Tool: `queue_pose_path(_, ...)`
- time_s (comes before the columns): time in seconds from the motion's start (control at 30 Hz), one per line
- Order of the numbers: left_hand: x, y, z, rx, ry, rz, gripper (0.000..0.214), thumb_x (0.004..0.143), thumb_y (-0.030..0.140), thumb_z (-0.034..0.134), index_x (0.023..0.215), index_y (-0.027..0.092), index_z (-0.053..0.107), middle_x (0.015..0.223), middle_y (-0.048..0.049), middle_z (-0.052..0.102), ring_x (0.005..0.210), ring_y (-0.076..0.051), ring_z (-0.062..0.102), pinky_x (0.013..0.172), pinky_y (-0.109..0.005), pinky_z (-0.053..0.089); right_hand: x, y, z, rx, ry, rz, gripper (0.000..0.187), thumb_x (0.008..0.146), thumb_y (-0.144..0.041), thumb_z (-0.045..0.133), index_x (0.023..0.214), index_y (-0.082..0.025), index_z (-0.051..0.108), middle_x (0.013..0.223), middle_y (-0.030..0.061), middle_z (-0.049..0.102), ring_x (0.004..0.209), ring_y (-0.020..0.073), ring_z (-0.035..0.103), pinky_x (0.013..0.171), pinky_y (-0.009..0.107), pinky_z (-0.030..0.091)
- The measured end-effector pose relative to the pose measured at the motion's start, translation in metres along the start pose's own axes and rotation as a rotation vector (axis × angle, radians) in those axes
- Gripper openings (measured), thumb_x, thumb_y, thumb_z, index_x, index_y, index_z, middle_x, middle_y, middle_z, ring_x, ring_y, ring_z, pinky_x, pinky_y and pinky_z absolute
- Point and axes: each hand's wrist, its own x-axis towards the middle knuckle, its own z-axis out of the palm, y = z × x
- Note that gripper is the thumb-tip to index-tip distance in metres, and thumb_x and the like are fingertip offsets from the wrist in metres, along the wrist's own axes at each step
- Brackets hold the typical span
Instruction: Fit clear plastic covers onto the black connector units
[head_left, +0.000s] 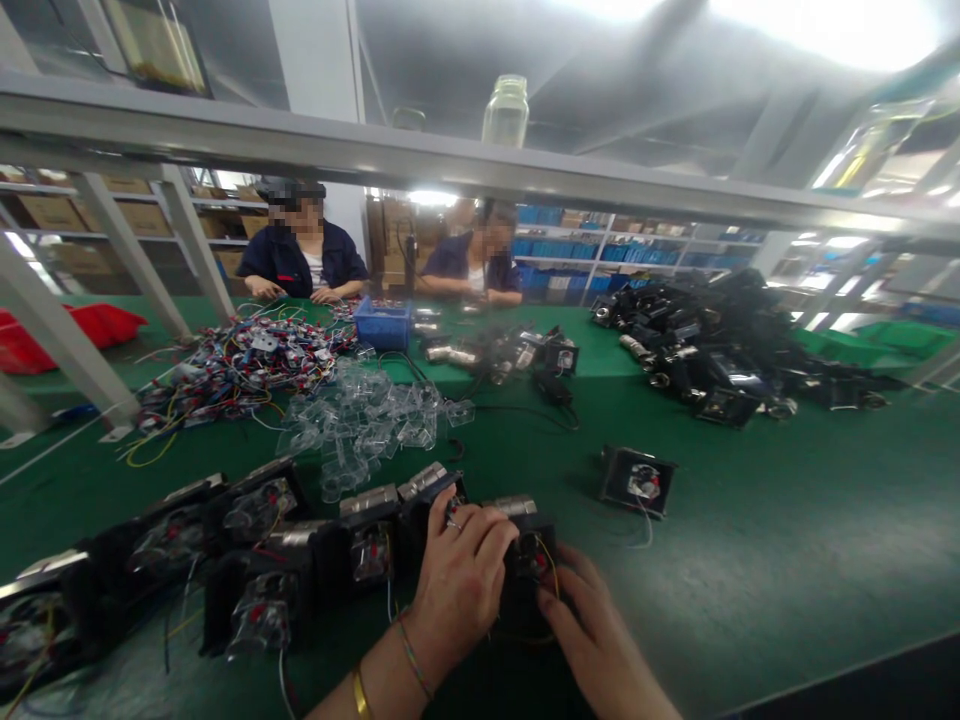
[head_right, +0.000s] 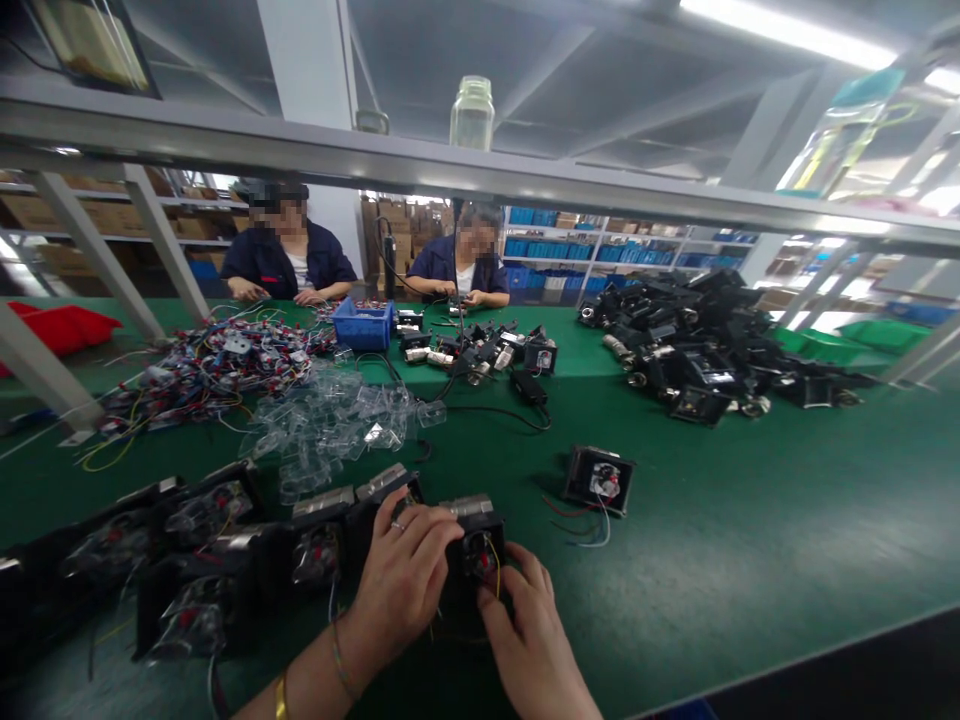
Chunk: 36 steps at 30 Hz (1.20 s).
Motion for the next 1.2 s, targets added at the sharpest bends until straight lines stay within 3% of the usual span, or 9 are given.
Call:
queue_pose_path(0.17,0.005,-0.003,0.004,0.076,0.012,0.024,0.022,0.098,0.009,0.045,0.104,0.023,0.061,0.101,0.0007,0.068,0.094,-0.016,0.061,0.119,-0.048,0.017,0.008,0.002,-0.007,0.201,-0.004,0.158,0.041,0.098,-0.048,0.044,0.088,-0.021,0.072,0.122,0.0135,0.07,0.114,0.0265,0.068,0.101,0.041,0.055)
queue_pose_path(0.23,0.008,-0.004,0.004,0.109,0.02,0.045,0.02,0.098,0.009,0.047,0.103,0.023,0.061,0.099,0.0014,0.068,0.09,-0.016,0.061,0.119,-0.048,0.018,0.007,0.001,-0.012,0.181,0.003,0.127,0.042,0.1,-0.051,0.042,0.094,-0.021,0.072,0.123,0.0131,0.07,0.115,0.0261,0.068,0.1,0.039,0.055)
queue_pose_path(0.37,0.007,-0.005,0.005,0.153,-0.005,0.082,0.022,0.096,0.008,0.048,0.106,0.023,0.062,0.1,0.0011,0.067,0.088,-0.016,0.062,0.116,-0.047,0.022,-0.009,0.004,-0.018,-0.086,-0.055,-0.01,0.042,0.103,-0.05,0.038,0.078,-0.026,0.061,0.087,0.0069,0.074,0.082,0.0229,0.073,0.075,0.034,0.058)
queue_pose_path(0.47,0.004,-0.004,0.006,0.176,-0.025,0.066,0.023,0.094,0.009,0.051,0.108,0.023,0.062,0.102,0.0005,0.067,0.089,-0.016,0.063,0.114,-0.047,0.024,-0.024,0.012,-0.015,-0.237,-0.086,0.027,0.038,0.105,-0.046,0.03,0.083,-0.027,0.055,0.069,0.0023,0.071,0.06,0.0219,0.071,0.056,0.031,0.052)
queue_pose_path(0.63,0.003,-0.001,0.006,0.17,0.004,0.054,0.025,0.095,0.007,0.049,0.109,0.022,0.062,0.104,-0.0007,0.068,0.091,-0.016,0.063,0.114,-0.047,0.023,-0.025,0.004,-0.006,-0.441,-0.152,0.144,0.028,0.104,-0.046,0.034,0.091,-0.027,0.052,0.067,0.0032,0.076,0.059,0.0281,0.076,0.047,0.031,0.043)
queue_pose_path(0.77,0.003,0.001,0.003,0.192,-0.03,0.079,0.027,0.099,0.015,0.05,0.122,0.023,0.061,0.111,-0.0029,0.066,0.095,-0.018,0.062,0.112,-0.048,0.027,-0.011,-0.017,-0.003,-0.582,-0.233,0.204,0.026,0.1,-0.04,0.041,0.091,-0.023,0.057,0.074,0.0136,0.078,0.068,0.0374,0.077,0.048,0.034,0.041)
queue_pose_path(0.9,0.003,0.002,0.001,0.303,-0.113,0.136,0.043,0.099,0.02,0.052,0.141,0.029,0.051,0.118,-0.0054,0.062,0.097,-0.022,0.061,0.104,-0.05,0.033,-0.013,-0.022,-0.01,-0.505,-0.312,0.148,0.033,0.102,-0.027,0.031,0.091,-0.022,0.061,0.08,0.01,0.079,0.073,0.0304,0.078,0.057,0.034,0.049)
queue_pose_path(1.03,0.002,0.001,0.004,0.352,-0.125,0.138,0.042,0.098,0.018,0.053,0.139,0.028,0.054,0.118,-0.0067,0.062,0.095,-0.022,0.061,0.101,-0.052,0.037,-0.031,-0.015,-0.025,-0.196,-0.362,0.088,0.049,0.106,-0.046,0.023,0.078,-0.026,0.058,0.07,0.0025,0.074,0.067,0.0203,0.073,0.062,0.027,0.052)
queue_pose_path(1.2,0.001,0.008,0.001,0.315,-0.037,0.141,0.039,0.1,0.019,0.051,0.138,0.024,0.055,0.124,-0.008,0.062,0.112,-0.026,0.058,0.11,-0.054,0.032,-0.045,-0.006,-0.028,0.088,-0.279,0.197,0.059,0.103,-0.061,0.023,0.068,-0.026,0.056,0.06,0.0006,0.067,0.059,0.0191,0.067,0.067,0.027,0.053)
